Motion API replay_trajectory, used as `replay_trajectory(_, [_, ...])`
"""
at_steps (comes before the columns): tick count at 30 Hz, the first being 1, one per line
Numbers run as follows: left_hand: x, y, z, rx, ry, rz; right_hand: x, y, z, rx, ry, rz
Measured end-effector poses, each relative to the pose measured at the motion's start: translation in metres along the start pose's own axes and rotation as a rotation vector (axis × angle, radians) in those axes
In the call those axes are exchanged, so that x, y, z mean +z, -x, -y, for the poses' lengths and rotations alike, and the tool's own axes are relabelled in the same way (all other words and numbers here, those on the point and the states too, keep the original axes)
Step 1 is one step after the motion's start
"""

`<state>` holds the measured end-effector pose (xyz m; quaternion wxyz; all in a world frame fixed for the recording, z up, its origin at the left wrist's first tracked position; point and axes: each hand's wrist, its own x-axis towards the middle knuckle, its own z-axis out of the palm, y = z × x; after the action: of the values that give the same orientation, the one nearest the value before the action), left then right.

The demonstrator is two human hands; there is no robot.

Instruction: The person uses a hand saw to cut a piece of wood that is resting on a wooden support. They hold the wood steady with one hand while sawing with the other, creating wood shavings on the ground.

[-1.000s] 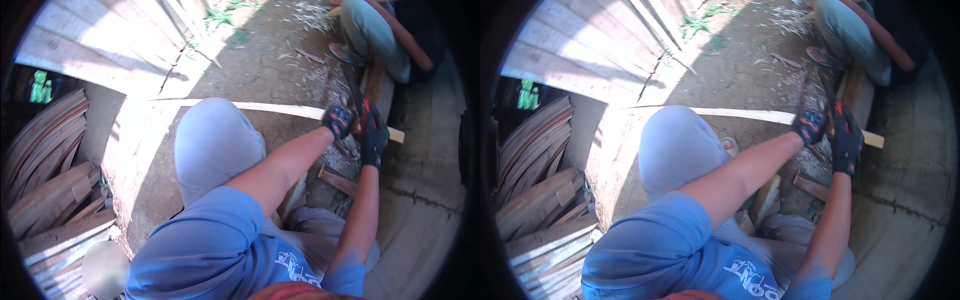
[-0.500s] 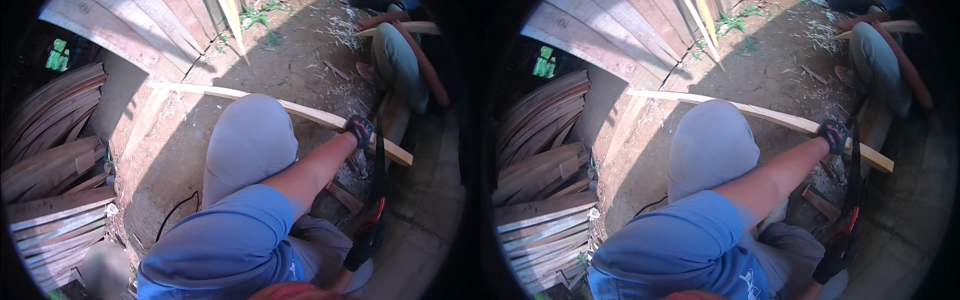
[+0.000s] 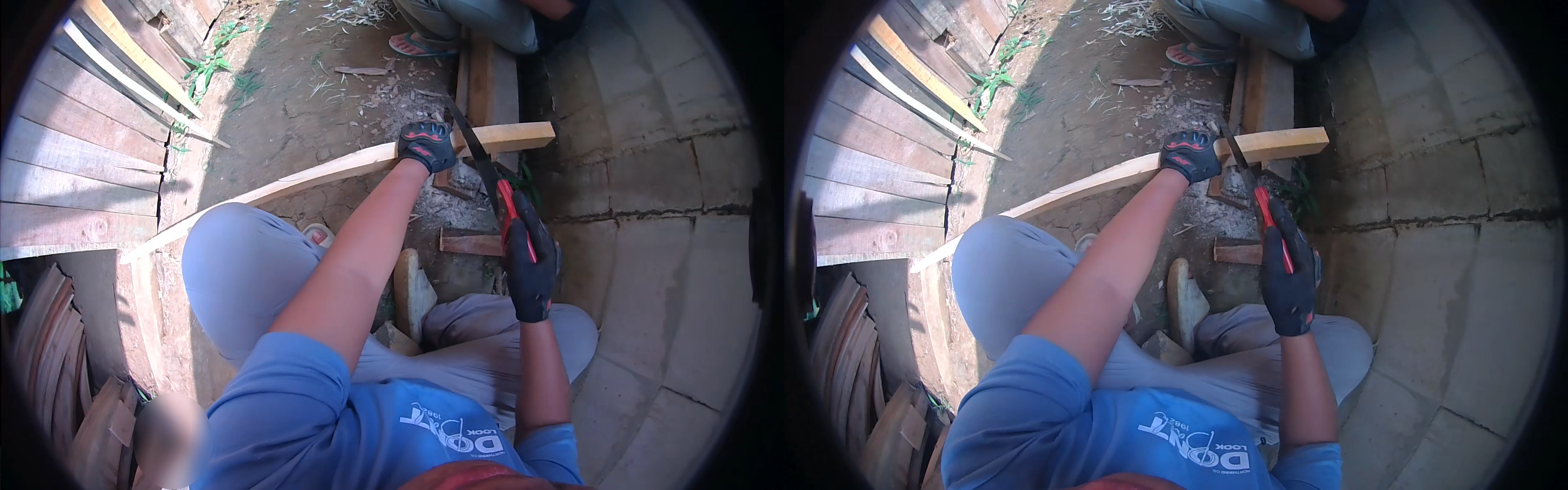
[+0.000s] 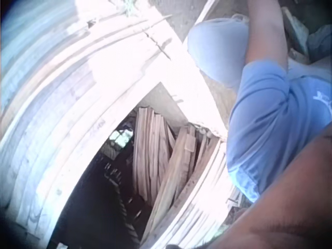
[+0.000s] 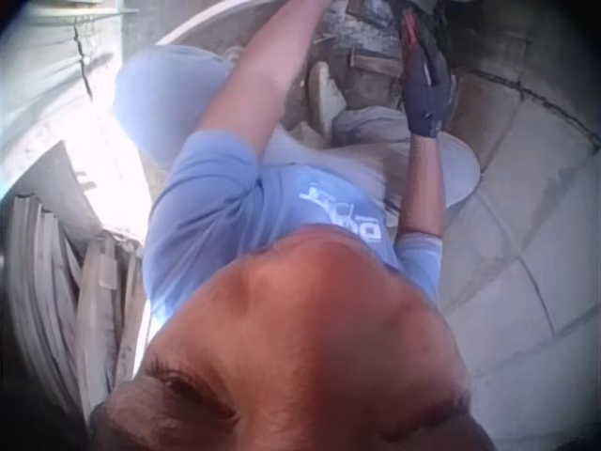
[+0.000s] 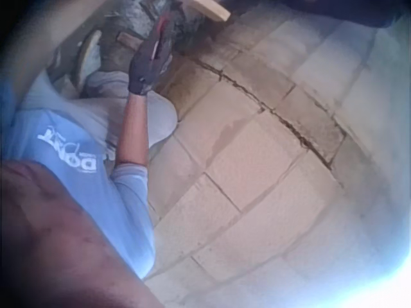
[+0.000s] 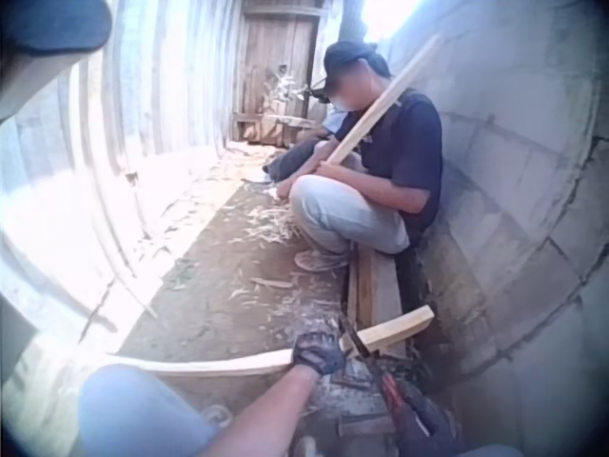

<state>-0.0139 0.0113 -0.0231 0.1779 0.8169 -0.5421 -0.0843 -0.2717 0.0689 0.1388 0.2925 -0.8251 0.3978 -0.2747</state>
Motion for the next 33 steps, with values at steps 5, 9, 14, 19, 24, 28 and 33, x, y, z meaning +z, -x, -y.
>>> replay_trajectory(5, [-0.010,-0.005,-0.004,-0.042,0.022,0.175,0.060,-0.087,-0.019,0.061,-0.039,-0.007])
replay_trajectory(9, [-0.013,-0.010,0.002,-0.009,0.010,0.148,0.079,-0.108,-0.034,0.088,-0.184,-0.035])
replay_trajectory(14, [-0.014,0.000,-0.003,-0.043,0.038,0.148,0.080,-0.092,-0.059,0.074,-0.381,-0.139])
replay_trajectory(19, [-0.010,-0.001,-0.004,-0.056,0.053,0.123,0.087,-0.095,-0.041,0.072,-0.222,-0.092])
replay_trajectory(24, [-0.001,-0.004,-0.007,-0.006,0.037,0.040,0.082,-0.102,-0.040,0.056,-0.191,0.011])
replay_trajectory(28, [0.004,-0.011,-0.001,-0.001,0.042,0.030,0.086,-0.102,-0.030,-0.075,-0.008,0.110])
replay_trajectory(33, [0.014,-0.002,0.017,-0.033,-0.036,-0.113,0.088,-0.098,-0.031,-0.101,-0.224,0.145])
